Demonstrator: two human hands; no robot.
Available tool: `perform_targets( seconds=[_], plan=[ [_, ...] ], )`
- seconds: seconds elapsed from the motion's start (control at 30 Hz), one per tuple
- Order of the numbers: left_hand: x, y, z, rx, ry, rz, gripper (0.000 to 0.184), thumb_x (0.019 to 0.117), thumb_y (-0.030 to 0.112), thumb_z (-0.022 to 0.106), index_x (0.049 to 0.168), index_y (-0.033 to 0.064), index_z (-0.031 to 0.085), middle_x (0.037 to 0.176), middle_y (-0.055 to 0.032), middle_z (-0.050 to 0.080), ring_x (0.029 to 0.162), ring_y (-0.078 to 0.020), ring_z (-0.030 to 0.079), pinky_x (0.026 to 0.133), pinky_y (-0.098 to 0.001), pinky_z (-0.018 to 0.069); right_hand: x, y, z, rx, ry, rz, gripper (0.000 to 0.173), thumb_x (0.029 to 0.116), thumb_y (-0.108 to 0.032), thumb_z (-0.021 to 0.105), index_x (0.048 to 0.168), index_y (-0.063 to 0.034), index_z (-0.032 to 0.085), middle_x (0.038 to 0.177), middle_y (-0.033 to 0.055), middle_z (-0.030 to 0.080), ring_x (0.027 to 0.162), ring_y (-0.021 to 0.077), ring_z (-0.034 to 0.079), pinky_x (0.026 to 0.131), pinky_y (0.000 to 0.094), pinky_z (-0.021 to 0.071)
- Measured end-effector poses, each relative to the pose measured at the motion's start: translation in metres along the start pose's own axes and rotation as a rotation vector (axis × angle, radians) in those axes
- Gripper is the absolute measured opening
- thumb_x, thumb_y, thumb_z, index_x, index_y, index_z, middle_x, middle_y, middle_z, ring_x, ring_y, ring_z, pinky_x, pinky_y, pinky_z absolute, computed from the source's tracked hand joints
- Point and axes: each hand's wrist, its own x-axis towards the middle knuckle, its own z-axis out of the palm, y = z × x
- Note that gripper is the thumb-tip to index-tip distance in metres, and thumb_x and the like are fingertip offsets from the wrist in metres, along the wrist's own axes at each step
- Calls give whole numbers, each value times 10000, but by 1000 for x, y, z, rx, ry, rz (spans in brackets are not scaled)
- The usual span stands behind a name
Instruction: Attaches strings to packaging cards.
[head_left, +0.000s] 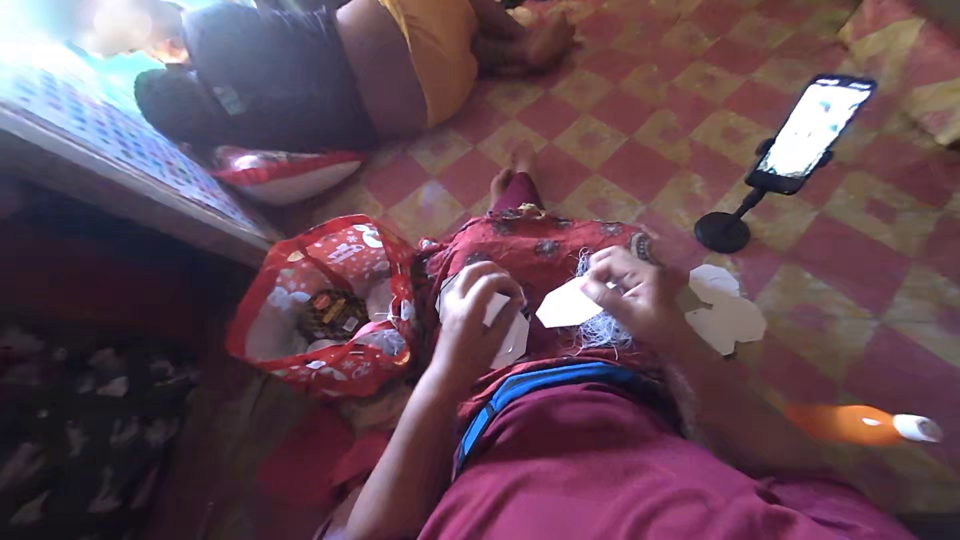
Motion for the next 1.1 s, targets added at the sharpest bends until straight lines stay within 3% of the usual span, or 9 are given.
perform_targets(
  seconds=[0.1,0.3,0.43,0.6,0.77,0.9,0.97,1.03,1.1],
  plan=[
    [-6,-26,-21,199,-22,-187,282,934,60,671,1207,-11,686,1242,-215,656,1168,-390,613,958,-634,459,0,18,-36,-417,112,90,216,947,-120,643,935,89,696,1059,249,663,966,312,666,848,453,561],
    [-21,-49,-24,330,-174,-424,524,848,193,829,1313,22,658,1340,-221,627,1277,-454,541,1010,-702,380,-6,35,-75,-896,185,602,277,993,-153,645,1128,86,682,1272,368,574,1189,562,542,1019,734,332],
    [-20,-48,-12,341,-272,-528,582,840,206,842,1357,38,635,1362,-220,617,1311,-463,516,1018,-727,340,-8,42,-68,-781,53,586,304,975,-171,690,1152,76,683,1232,345,605,1137,532,584,988,719,385],
    [-26,-57,-20,252,-164,-464,450,871,84,782,1290,-23,656,1134,-244,680,1111,-448,605,961,-689,400,-4,53,-43,-562,-112,410,228,952,-150,725,1100,23,728,1186,264,658,1071,443,641,959,666,448],
    [-35,-58,-39,54,-74,-498,212,961,72,658,1132,-46,701,999,-134,714,870,-112,672,810,-302,562,3,62,-25,-520,-251,348,224,952,-142,713,1119,5,741,1160,249,667,1096,429,633,984,648,434],
    [-43,-58,-49,9,-28,-530,170,960,110,647,1021,-39,703,923,-53,701,814,14,627,766,-178,523,8,56,-19,-584,-660,505,693,876,-356,816,1469,-114,552,1364,299,539,1231,493,536,1004,696,399],
    [-45,-57,-49,13,-12,-552,178,965,124,635,1010,-42,681,901,-32,674,797,23,603,754,-172,505,11,53,-6,-613,-863,501,586,940,-141,722,1488,-96,523,1416,322,499,1264,510,523,1008,667,429],
    [-44,-57,-48,-1,0,-570,184,966,132,635,1014,-43,668,895,-15,666,792,31,600,755,-172,506,15,50,-1,-565,-811,427,413,980,19,566,1388,-34,601,1348,286,573,1230,449,582,1035,584,459],
    [-45,-57,-45,-43,25,-560,173,959,118,639,1010,-46,663,875,5,660,776,50,597,740,-154,507,17,51,-3,-406,-443,247,336,934,55,602,1260,33,679,1216,274,641,1113,405,644,982,532,514]
  ],
)
